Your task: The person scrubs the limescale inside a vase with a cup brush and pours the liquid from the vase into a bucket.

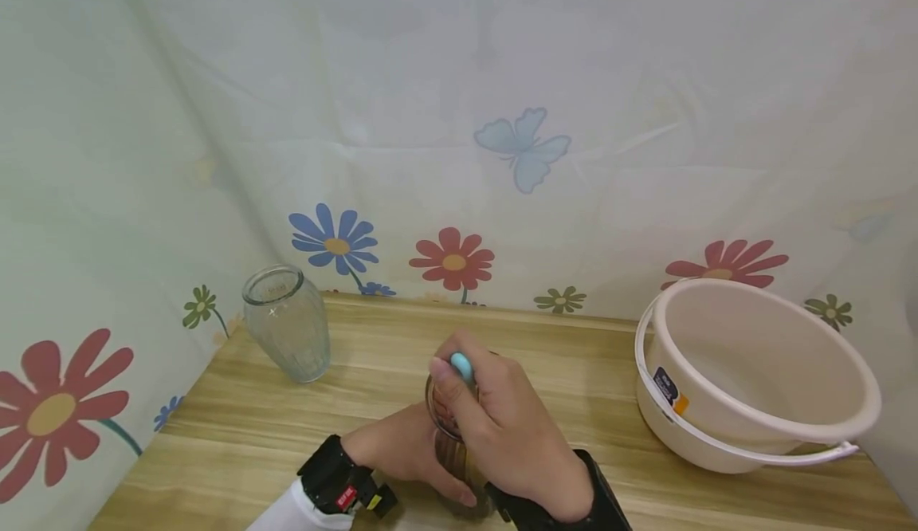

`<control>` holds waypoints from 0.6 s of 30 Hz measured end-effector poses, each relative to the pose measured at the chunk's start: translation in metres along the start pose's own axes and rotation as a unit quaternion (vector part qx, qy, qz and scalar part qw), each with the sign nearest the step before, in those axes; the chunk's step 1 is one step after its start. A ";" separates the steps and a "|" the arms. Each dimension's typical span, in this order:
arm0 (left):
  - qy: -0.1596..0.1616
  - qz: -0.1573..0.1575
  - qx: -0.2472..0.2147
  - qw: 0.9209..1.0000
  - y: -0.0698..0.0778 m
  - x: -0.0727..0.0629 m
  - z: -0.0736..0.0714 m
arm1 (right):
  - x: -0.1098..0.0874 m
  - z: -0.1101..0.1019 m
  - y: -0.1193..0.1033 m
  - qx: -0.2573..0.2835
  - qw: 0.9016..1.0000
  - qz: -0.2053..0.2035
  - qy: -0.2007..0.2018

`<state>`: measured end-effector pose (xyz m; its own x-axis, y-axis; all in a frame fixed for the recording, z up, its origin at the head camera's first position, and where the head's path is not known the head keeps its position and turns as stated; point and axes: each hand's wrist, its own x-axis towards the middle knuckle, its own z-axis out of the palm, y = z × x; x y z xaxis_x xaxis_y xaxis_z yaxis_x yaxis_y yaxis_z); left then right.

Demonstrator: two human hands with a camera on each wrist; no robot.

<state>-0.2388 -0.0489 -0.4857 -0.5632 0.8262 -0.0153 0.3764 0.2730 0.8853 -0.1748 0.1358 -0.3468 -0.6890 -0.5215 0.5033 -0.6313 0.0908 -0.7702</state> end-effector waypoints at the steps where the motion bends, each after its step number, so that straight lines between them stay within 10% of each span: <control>1: -0.001 0.000 -0.001 1.000 0.000 0.000 0.000 | 0.000 0.000 -0.001 0.010 1.000 -0.003 -0.004; 12: -0.006 -0.009 -0.019 1.000 0.000 0.001 0.000 | -0.003 -0.007 -0.008 0.145 0.989 -0.005 0.026; 18: -0.003 -0.014 -0.009 1.000 0.000 0.001 -0.001 | -0.001 -0.011 0.003 0.272 0.951 -0.129 0.066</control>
<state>-0.2405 -0.0487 -0.4852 -0.5694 0.8210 -0.0426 0.3469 0.2869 0.8929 -0.1797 0.1456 -0.3455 -0.5973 -0.3527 0.7203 -0.5327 -0.4969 -0.6851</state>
